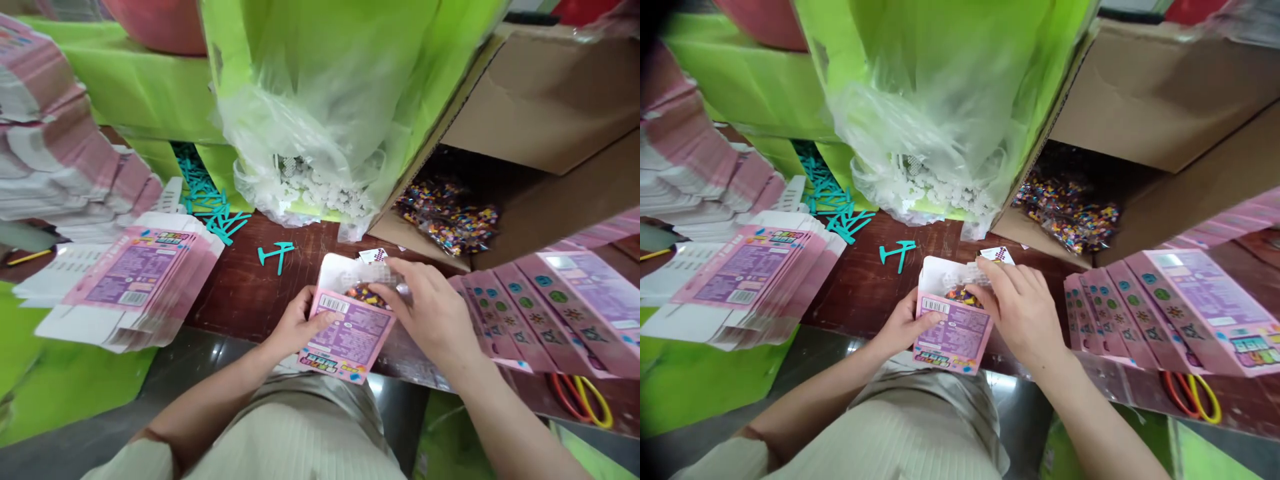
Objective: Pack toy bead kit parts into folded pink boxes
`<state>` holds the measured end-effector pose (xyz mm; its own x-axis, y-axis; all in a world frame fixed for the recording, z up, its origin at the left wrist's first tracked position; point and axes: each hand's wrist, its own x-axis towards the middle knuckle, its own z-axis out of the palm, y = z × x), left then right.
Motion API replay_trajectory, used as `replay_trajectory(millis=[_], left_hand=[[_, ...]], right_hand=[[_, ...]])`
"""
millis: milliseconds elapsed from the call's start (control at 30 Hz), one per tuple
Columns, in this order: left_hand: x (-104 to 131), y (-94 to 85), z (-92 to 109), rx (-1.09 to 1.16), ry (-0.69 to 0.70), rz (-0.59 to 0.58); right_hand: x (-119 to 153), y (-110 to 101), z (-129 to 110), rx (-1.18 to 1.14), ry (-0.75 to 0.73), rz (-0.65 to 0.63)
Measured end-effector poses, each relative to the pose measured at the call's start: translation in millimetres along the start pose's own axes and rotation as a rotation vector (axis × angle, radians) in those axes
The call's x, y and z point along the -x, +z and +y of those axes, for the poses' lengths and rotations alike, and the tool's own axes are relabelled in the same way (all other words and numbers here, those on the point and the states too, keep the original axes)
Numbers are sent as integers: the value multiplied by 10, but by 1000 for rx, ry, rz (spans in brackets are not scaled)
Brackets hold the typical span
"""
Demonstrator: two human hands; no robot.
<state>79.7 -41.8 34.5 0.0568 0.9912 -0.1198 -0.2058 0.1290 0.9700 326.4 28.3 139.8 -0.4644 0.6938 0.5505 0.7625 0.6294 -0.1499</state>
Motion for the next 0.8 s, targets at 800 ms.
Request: replay_trajectory(millis=[800], left_hand=[[81,69,56,-312,62,-33]], right_hand=[[467,153,-174,-37,46,145]])
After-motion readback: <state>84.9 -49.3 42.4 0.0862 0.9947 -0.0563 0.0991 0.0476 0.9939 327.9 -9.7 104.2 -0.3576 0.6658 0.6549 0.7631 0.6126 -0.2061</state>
